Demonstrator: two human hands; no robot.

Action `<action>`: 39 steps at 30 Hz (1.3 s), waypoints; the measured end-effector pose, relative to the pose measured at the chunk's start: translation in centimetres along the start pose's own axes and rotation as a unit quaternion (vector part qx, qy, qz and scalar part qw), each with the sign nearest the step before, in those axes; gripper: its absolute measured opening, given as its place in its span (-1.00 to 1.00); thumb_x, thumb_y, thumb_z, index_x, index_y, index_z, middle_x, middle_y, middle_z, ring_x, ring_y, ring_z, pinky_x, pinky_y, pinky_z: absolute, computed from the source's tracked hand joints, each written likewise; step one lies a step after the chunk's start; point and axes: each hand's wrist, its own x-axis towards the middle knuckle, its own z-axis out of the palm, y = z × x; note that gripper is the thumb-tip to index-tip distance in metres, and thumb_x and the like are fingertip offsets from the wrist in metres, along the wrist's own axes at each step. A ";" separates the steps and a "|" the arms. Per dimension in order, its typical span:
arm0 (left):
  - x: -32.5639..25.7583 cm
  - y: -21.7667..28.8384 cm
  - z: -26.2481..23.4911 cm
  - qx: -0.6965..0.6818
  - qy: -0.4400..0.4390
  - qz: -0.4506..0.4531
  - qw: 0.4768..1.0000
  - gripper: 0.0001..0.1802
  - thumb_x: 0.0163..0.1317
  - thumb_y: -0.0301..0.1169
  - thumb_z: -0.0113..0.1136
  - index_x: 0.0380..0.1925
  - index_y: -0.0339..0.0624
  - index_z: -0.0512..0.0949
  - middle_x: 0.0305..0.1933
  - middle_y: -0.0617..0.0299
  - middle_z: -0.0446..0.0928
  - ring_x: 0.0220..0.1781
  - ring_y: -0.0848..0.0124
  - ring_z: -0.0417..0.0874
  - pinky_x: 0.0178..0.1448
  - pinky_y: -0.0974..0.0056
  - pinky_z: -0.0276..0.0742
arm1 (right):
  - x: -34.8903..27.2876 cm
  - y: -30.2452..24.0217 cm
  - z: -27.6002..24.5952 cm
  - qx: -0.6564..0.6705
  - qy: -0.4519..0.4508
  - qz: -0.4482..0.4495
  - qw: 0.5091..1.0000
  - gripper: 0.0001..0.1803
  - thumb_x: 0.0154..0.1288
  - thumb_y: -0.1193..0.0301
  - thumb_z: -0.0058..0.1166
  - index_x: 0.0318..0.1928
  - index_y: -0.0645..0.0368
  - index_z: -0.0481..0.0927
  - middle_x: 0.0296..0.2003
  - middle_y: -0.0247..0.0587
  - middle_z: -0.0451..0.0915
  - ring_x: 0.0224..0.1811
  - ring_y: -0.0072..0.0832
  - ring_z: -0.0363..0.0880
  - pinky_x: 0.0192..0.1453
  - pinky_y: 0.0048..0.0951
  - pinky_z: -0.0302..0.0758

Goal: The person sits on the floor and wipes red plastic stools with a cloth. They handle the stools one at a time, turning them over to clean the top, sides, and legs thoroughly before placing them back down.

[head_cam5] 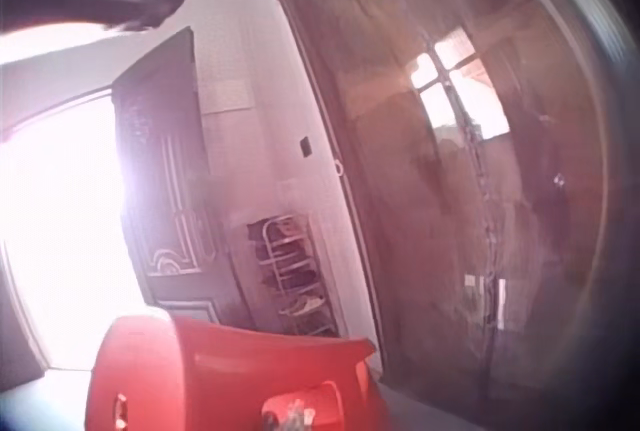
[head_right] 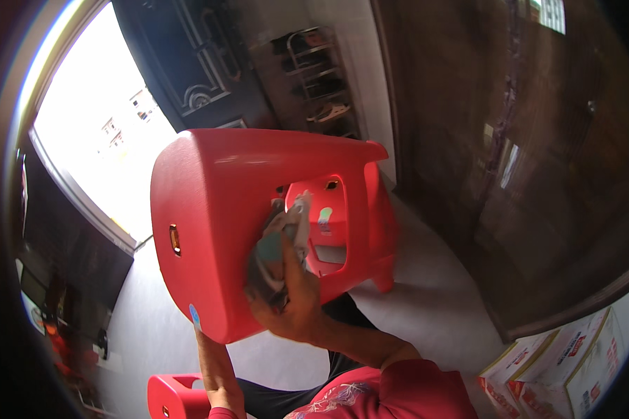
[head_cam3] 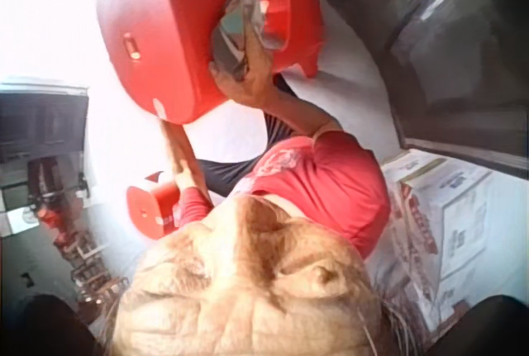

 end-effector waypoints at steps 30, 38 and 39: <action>28.3 -13.8 3.5 0.033 0.089 -0.035 0.995 -0.27 0.22 0.21 0.01 0.23 -0.06 0.34 0.25 0.23 0.40 0.27 0.32 0.39 0.30 0.19 0.32 | 3.6 29.1 -8.4 -0.207 0.180 0.205 0.939 -0.54 0.47 0.23 -0.24 0.04 0.42 0.49 -0.04 0.23 0.53 -0.04 0.02 0.50 0.10 -0.18 0.38; 27.8 -17.3 1.5 0.077 0.168 -0.073 0.980 -0.14 0.16 0.36 -0.01 0.23 -0.09 0.34 0.25 0.22 0.39 0.27 0.34 0.36 0.34 0.18 0.26 | 1.5 29.1 -8.4 -0.135 0.143 0.341 0.919 -0.31 0.42 0.07 -0.20 0.34 0.36 0.20 0.36 0.13 0.15 0.40 -0.13 0.14 0.44 -0.26 0.07; 28.1 -17.8 1.6 0.093 0.183 -0.080 0.975 -0.12 0.15 0.37 -0.03 0.23 -0.10 0.34 0.25 0.22 0.39 0.27 0.34 0.36 0.34 0.18 0.24 | 1.0 30.1 -8.6 -0.171 0.149 0.298 0.927 -0.31 0.42 0.07 -0.19 0.34 0.35 0.19 0.36 0.12 0.15 0.40 -0.14 0.14 0.44 -0.26 0.08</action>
